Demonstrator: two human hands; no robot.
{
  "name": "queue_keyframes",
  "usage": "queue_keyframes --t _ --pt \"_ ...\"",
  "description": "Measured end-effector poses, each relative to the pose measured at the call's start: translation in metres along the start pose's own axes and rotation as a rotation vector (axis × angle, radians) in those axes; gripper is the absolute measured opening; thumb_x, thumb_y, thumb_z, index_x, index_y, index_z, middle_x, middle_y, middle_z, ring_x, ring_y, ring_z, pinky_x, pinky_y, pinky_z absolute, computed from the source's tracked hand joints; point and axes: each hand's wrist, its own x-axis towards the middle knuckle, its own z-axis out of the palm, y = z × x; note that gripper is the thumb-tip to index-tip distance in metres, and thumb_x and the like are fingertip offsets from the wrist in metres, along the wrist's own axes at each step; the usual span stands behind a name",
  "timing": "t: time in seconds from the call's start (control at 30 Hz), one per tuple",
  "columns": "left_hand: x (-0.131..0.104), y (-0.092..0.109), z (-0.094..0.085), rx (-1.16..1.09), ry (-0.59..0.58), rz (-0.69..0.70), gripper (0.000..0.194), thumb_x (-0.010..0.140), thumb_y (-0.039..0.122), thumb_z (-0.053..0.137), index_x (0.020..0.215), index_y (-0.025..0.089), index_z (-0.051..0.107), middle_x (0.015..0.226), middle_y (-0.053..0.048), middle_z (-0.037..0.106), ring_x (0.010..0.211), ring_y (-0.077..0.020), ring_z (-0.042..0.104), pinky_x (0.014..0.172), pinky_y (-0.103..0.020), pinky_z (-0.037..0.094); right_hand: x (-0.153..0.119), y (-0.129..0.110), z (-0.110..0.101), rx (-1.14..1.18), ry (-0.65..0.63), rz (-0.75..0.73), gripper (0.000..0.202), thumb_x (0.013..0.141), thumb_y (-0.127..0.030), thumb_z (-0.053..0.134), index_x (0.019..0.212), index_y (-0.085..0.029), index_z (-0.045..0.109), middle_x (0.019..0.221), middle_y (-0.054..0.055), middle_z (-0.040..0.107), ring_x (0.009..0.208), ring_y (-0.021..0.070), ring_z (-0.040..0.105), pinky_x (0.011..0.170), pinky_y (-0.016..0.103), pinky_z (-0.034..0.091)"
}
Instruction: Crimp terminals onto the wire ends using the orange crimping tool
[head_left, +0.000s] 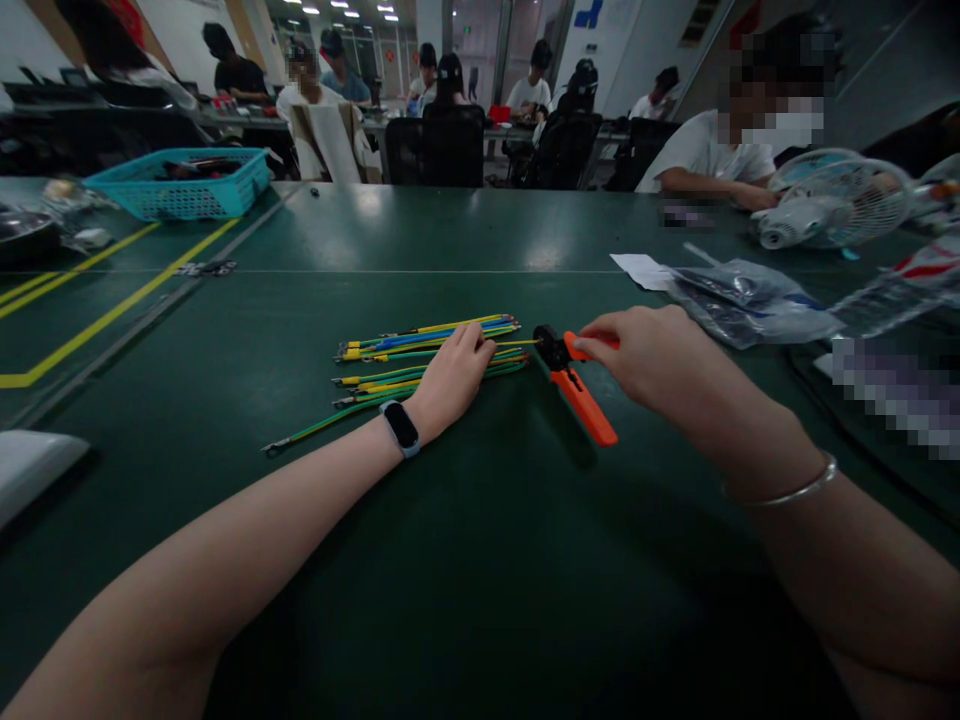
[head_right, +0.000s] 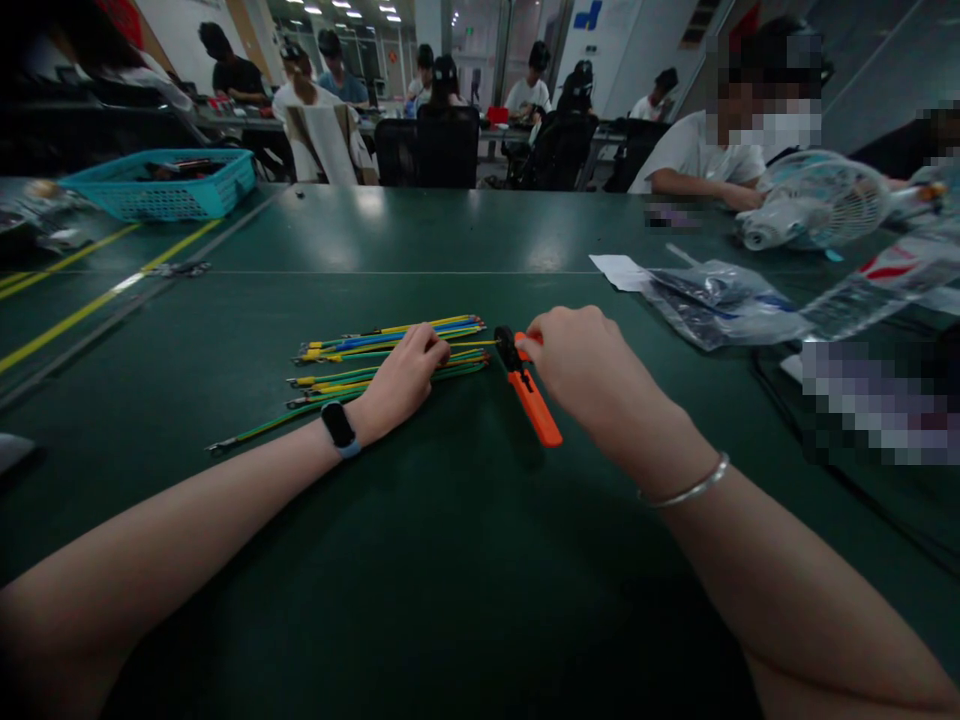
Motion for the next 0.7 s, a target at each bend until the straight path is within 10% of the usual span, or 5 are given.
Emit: queue_keyframes --t 0.7 --pt "-0.001 0.012 -0.009 0.168 -0.028 0.123 0.023 0.100 0.007 0.041 0.106 0.008 0.063 0.111 -0.015 0.060 0.105 -0.0261 0.056 0.095 -0.039 0.049 0.009 0.017 -0.010 -0.055 -0.351 0.168 0.048 0.101 -0.044 0.039 0.109 -0.010 0.073 0.062 0.008 0.067 0.039 0.0137 0.055 0.048 0.028 0.042"
